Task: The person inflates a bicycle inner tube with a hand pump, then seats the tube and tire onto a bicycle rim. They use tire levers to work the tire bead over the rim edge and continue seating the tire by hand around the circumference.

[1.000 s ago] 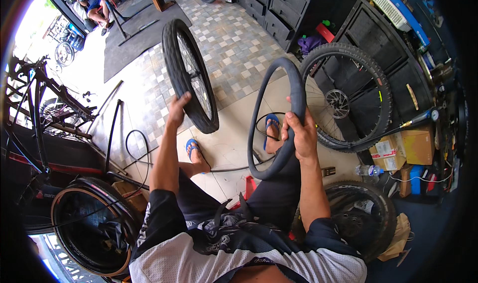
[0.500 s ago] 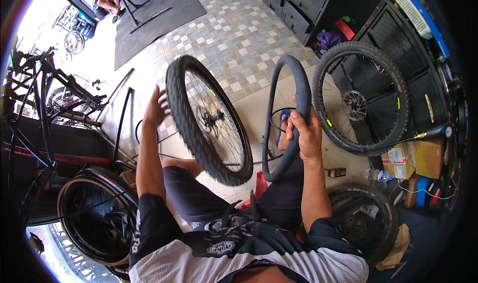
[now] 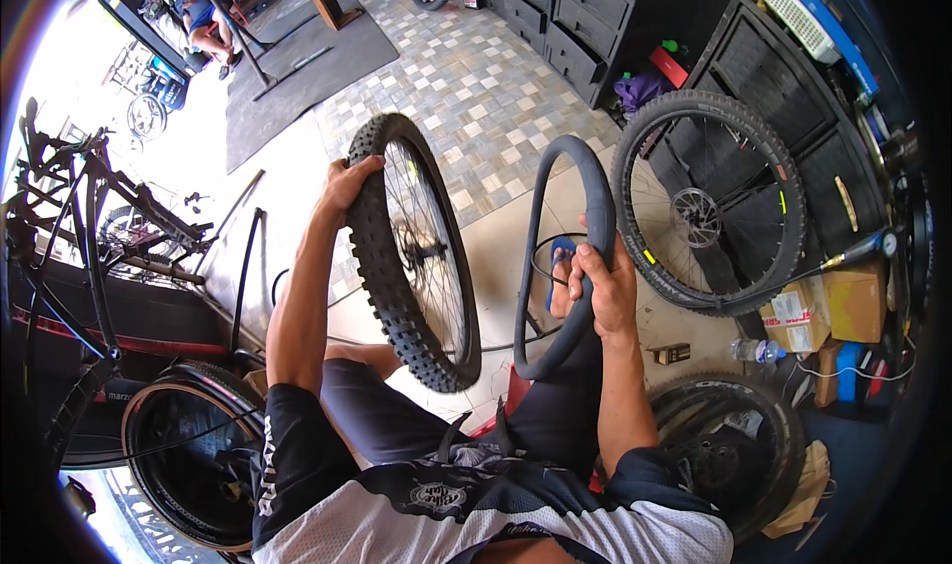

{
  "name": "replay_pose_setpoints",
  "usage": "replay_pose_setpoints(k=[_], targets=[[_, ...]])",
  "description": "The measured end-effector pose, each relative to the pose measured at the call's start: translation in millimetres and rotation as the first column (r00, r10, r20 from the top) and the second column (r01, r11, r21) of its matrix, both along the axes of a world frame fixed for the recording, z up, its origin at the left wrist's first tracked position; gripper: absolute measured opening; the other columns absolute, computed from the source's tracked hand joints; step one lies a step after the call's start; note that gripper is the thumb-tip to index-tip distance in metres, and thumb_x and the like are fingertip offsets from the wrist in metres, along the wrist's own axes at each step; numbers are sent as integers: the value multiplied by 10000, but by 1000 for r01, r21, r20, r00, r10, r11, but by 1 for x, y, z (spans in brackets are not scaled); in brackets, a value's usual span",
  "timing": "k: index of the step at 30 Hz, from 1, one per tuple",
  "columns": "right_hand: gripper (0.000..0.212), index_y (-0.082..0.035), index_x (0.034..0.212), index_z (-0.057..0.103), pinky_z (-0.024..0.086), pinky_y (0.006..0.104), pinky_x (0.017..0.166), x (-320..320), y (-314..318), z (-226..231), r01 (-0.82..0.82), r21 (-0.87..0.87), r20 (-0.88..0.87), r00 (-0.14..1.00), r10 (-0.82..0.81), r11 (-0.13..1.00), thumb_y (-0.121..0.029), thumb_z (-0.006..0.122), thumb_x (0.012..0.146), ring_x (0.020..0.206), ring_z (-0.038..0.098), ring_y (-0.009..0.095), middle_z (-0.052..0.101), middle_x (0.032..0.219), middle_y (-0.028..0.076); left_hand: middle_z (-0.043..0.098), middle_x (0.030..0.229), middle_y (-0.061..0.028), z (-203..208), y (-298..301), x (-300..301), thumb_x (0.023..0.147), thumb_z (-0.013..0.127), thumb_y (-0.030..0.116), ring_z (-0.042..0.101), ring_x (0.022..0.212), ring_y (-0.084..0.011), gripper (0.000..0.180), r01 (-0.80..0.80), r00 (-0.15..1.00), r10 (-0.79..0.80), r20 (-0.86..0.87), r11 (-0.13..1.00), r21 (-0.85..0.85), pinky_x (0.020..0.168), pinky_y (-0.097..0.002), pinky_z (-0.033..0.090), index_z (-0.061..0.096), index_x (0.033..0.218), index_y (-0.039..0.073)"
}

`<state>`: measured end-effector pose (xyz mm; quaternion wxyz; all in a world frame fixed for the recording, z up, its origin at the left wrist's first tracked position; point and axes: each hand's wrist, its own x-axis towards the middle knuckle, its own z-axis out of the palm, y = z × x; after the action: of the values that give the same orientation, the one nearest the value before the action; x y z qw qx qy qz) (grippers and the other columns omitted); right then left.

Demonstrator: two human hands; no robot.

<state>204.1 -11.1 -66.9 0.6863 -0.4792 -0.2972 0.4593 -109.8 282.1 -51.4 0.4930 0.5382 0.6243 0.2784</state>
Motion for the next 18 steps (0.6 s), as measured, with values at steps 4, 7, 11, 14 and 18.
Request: replay_pose_setpoints(k=[4,7,11,14,18], targets=[[445,20,1417,530,444,246,533,1,-8,6,34,6,-34,999,-34,999,-175,657,1038,560,515,84,559,765,14,680,1007,-169,-17,-38,-2,818,875,342,671,834,-203,749,-6,1000,-2,31,961,277,679,-354,591,479,1295,-78],[444,16,1415,531,443,245,532,-3,-7,14,4,51,-16,1000,-3,999,-185,659,1040,559,513,82,564,769,17,666,1149,-209,-60,-83,-5,811,895,206,674,971,-237,952,-36,997,14,73,950,310,831,-369,608,276,1488,-50],[430,2,1399,557,431,238,528,3,3,38,-37,105,109,994,25,994,-203,670,1039,553,507,72,558,756,2,629,1259,-254,-106,-145,-10,738,885,199,651,1103,-330,1163,-11,999,-6,49,941,339,1025,-440,532,134,1607,16],[413,-23,1387,585,417,227,526,12,10,66,-35,112,197,980,12,993,-222,678,1037,556,502,59,535,726,-18,605,1299,-290,-111,-183,-10,730,867,210,643,1157,-342,1202,15,997,22,-69,866,499,1019,-434,532,89,1625,16],[383,-3,1351,617,406,223,518,27,23,119,-27,252,331,942,-60,967,-234,653,1048,543,480,46,527,716,-25,544,1376,-358,-73,-200,-8,715,961,490,641,1182,-416,1402,-80,987,118,-110,950,300,1014,-473,546,59,1647,-41]])
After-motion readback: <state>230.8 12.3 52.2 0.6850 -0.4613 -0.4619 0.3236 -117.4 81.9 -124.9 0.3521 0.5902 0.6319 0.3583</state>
